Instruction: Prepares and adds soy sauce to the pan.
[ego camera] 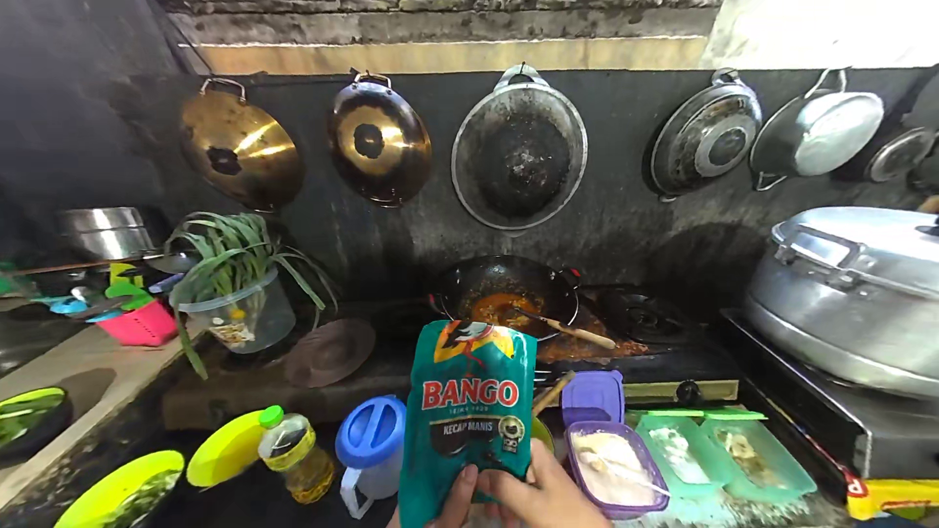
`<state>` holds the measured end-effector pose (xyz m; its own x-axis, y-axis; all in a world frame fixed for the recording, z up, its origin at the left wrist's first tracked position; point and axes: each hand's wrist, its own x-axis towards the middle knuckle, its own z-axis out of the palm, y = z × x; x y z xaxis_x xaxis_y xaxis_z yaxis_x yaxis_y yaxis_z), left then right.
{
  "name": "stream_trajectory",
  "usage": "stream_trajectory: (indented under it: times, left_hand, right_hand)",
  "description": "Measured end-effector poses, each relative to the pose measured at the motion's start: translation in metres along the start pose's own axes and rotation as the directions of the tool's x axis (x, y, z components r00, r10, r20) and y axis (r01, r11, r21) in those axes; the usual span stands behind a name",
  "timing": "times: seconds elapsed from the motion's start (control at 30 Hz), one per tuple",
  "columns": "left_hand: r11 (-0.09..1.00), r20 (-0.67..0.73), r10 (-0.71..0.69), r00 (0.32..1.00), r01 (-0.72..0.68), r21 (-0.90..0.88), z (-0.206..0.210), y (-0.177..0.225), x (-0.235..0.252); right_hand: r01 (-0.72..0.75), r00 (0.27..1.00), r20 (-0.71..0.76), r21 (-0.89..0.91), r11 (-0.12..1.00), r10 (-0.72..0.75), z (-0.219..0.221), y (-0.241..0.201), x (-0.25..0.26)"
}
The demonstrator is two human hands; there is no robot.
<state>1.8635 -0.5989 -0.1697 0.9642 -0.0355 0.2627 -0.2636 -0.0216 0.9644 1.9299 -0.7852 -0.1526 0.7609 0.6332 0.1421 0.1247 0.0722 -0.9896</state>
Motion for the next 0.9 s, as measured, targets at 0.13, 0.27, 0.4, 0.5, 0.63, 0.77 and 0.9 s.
stream_trajectory:
  times: [0.13,0.27,0.4,0.5,0.63,0.77,0.9]
  left_hand:
    - [0.999,0.04,0.011,0.999,-0.009,-0.042,-0.004,-0.006,0.002]
    - [0.998,0.016,-0.003,1.0,0.004,-0.07,0.008,-0.009,0.013]
    - [1.0,-0.037,-0.014,0.999,0.014,0.004,0.005,-0.007,0.03]
    - [0.998,0.048,-0.055,0.997,0.054,0.038,-0.013,0.003,0.044]
    - [0.996,0.116,-0.084,0.99,0.079,0.051,-0.014,0.016,0.056]
    - [0.998,-0.048,0.009,0.999,-0.006,0.055,0.012,0.011,0.056]
    - [0.986,-0.217,0.108,0.97,-0.077,0.146,0.027,-0.004,0.062]
  right_hand:
    - [-0.054,0.974,-0.22,0.032,0.998,0.06,0.023,0.002,-0.003]
    - [-0.07,0.928,-0.359,0.084,0.994,0.095,0.023,0.002,0.006]
    - [-0.053,0.935,-0.351,0.009,0.999,0.053,0.0,0.006,0.013]
    - [-0.024,0.957,-0.29,-0.123,0.992,-0.013,-0.021,0.008,0.016]
    - [0.069,0.968,-0.223,-0.216,0.974,-0.118,-0.044,0.003,0.021]
    - [0.054,0.971,-0.219,-0.208,0.977,-0.1,-0.059,0.0,0.022]
    - [0.019,0.966,-0.251,-0.165,0.986,-0.061,-0.061,0.0,0.022]
